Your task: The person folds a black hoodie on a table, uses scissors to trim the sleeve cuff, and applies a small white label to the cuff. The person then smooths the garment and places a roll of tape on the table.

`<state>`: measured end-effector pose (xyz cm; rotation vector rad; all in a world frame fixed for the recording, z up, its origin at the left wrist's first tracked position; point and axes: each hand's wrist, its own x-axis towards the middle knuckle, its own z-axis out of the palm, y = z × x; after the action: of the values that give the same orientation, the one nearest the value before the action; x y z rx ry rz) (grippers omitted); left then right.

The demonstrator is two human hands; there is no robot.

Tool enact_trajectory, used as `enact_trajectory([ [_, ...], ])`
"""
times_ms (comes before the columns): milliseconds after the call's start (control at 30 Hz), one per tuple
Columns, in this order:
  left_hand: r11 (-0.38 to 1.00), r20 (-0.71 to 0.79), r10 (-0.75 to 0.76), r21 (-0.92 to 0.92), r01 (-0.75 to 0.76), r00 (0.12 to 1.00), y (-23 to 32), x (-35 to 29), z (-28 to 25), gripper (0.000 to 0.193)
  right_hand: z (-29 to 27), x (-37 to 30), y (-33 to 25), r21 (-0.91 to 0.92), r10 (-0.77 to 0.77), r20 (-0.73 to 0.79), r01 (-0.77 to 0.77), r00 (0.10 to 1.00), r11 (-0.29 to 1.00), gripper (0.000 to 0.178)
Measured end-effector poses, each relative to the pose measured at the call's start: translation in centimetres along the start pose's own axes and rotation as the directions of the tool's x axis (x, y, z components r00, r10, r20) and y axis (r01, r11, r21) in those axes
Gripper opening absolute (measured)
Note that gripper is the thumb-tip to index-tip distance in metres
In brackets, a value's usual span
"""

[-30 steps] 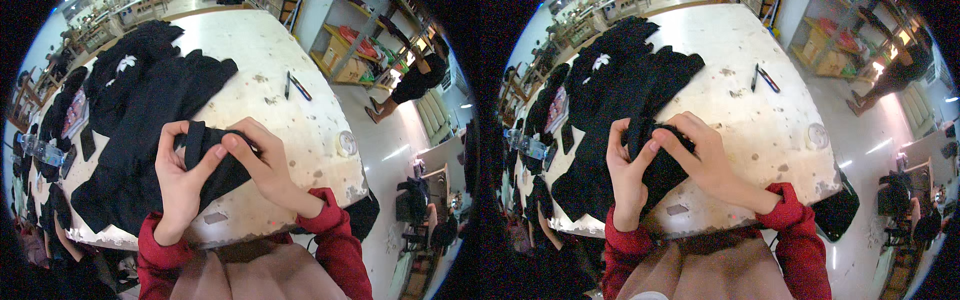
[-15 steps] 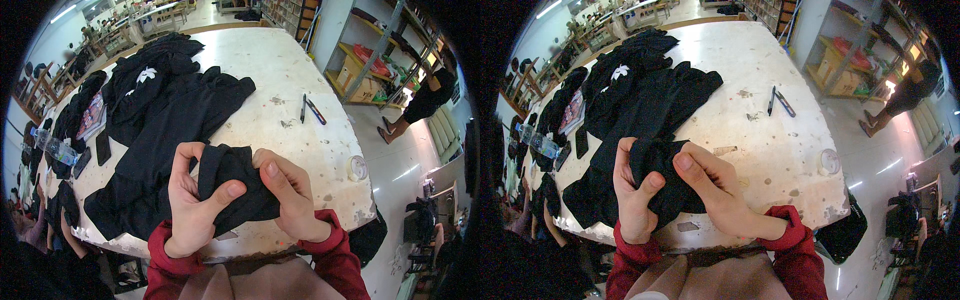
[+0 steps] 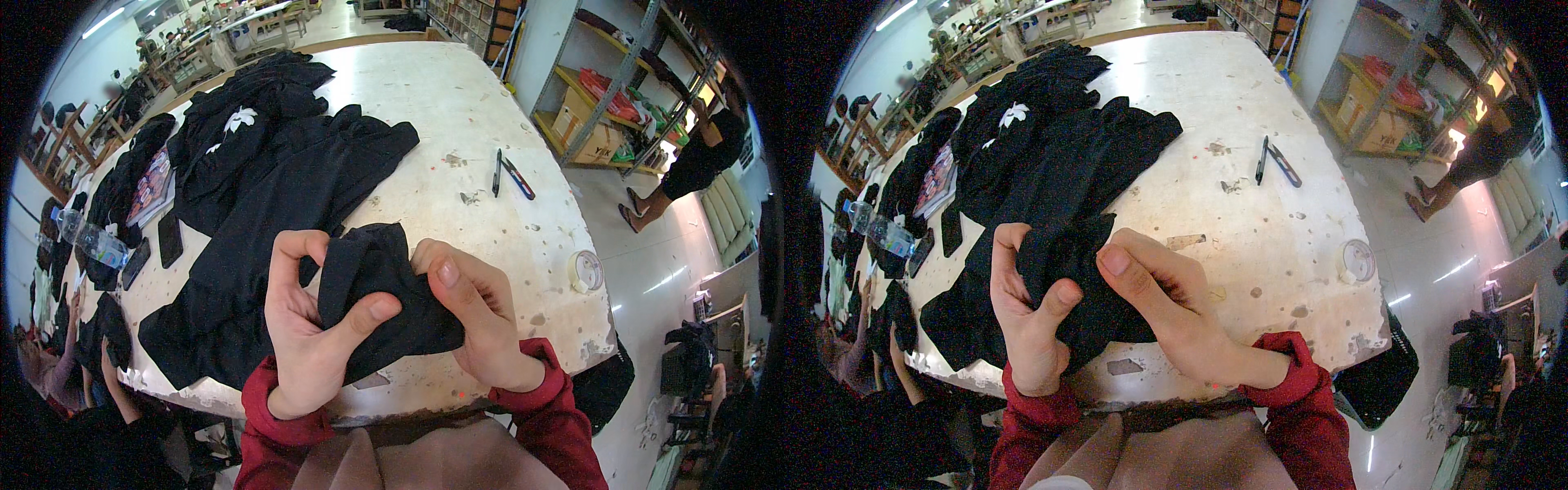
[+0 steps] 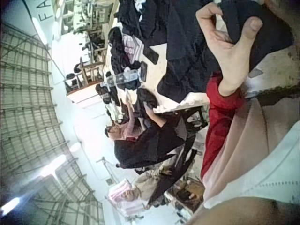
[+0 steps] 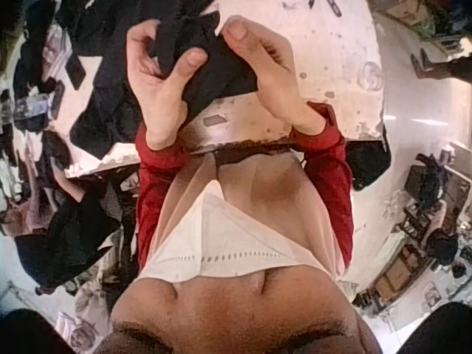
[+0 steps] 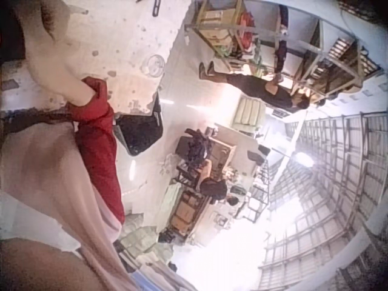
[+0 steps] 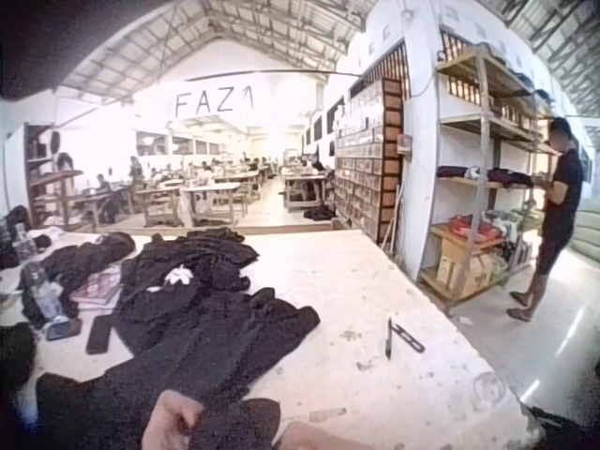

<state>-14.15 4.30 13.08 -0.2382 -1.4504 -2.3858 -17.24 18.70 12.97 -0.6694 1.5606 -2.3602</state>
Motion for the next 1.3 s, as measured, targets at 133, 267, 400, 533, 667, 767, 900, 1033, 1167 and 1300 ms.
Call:
enact_trajectory([
  [133,0.999,0.023,0.027,0.034,-0.028,0.999,0.3,-0.2,-0.3,0.055,0.0,0.1,0.1,-0.022,-0.032,0.024,0.032,0.999,0.999,0.031],
  [267,0.998,0.066,0.057,0.03,-0.059,0.996,0.3,-0.3,-0.6,0.059,0.0,0.1,0.1,-0.066,-0.063,0.028,0.064,0.998,0.996,0.031],
  [400,0.968,0.086,0.084,0.228,-0.102,0.993,-0.3,0.6,-0.3,0.061,-0.8,1.3,0.7,-0.231,-0.017,0.031,0.024,0.999,0.973,0.03],
  [533,0.882,0.083,-0.13,0.464,0.077,0.988,-3.1,3.7,-3.4,0.019,-5.9,7.5,6.2,-0.683,0.021,-0.031,-0.036,0.999,0.729,0.032],
  [667,0.947,-0.002,-0.267,0.187,0.263,0.964,-4.9,4.4,-3.4,0.02,-19.5,12.0,12.6,-0.964,-0.457,-0.247,-0.263,0.854,0.029,0.026],
  [767,0.95,-0.028,-0.241,0.2,0.241,0.97,-4.3,4.3,-2.0,0.02,-30.8,10.7,15.1,-0.826,-0.739,-0.054,-0.445,0.672,-0.345,0.023],
  [900,0.898,0.019,-0.08,0.435,0.064,0.997,-2.5,3.1,-2.0,0.026,-29.9,9.8,13.8,-0.78,-0.384,-0.434,-0.553,0.815,-0.292,0.017],
  [1033,0.843,-0.007,0.015,0.538,-0.01,1.0,-0.6,0.9,-1.7,0.032,-26.4,9.8,11.3,-0.742,-0.343,-0.568,-0.646,0.748,-0.18,0.016],
  [1167,0.883,-0.156,-0.005,0.463,0.078,0.988,-0.8,-1.7,-2.5,0.028,-21.9,8.8,4.5,-0.709,-0.138,-0.588,-0.427,0.797,0.561,0.014],
  [1300,0.864,-0.389,0.194,0.503,0.031,0.9,-2.6,-3.7,-4.7,0.022,-10.6,7.5,3.8,-0.41,0.138,-0.108,-0.171,0.984,0.896,0.043],
])
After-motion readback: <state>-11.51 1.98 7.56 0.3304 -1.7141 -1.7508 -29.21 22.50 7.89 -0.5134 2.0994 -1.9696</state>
